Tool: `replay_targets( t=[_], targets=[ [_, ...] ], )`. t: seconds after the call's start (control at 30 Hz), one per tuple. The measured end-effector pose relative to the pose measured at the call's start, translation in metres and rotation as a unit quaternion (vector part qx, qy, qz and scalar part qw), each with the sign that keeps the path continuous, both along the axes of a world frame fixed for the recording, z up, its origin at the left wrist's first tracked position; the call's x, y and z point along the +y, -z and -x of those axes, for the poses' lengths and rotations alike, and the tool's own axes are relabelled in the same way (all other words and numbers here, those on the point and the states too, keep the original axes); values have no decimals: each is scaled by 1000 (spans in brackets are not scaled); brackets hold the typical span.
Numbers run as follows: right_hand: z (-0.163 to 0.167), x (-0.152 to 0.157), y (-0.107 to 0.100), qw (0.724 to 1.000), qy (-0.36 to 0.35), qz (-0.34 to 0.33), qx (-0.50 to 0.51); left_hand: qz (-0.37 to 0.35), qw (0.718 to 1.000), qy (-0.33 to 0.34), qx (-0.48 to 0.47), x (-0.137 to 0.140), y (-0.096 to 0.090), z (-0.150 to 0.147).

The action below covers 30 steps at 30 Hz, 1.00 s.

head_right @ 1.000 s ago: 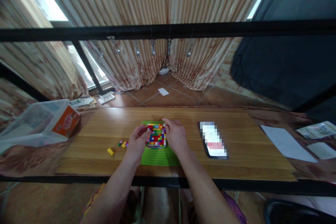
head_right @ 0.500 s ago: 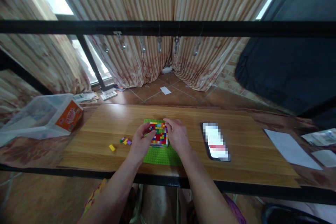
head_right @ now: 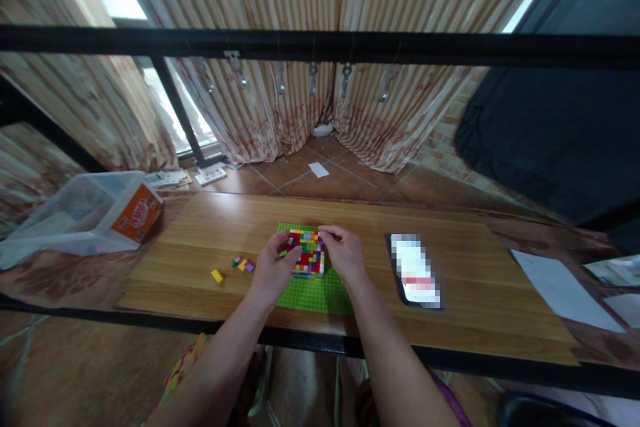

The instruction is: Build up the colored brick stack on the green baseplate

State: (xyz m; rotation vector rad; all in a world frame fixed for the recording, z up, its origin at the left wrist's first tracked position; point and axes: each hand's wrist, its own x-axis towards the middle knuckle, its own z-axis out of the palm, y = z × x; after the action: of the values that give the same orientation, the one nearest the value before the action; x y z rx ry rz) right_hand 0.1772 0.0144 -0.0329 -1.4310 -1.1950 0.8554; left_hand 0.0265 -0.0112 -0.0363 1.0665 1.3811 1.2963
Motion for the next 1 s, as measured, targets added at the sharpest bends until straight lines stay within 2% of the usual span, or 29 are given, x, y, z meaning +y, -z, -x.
replay_targets(
  t=[0.17, 0.47, 0.6, 0.83, 1.0],
  targets=[
    [1, 1, 0, 998, -4, 31, 60, -13, 1000, 7, 15, -1, -3, -1],
    [-1, 1, 2, 999, -29, 11, 36, -8, 999, 1, 44, -3, -6, -2],
    [-1, 0, 7, 997, -39, 15, 58, -3, 998, 6, 61, -3, -8, -2],
    [5, 1, 13, 990, -3, 37, 138, 17, 999, -10, 26, -1, -2, -9],
    [20, -1, 15, 989, -27, 45, 137, 15, 1000, 2, -16, -3, 5, -19]
  ],
)
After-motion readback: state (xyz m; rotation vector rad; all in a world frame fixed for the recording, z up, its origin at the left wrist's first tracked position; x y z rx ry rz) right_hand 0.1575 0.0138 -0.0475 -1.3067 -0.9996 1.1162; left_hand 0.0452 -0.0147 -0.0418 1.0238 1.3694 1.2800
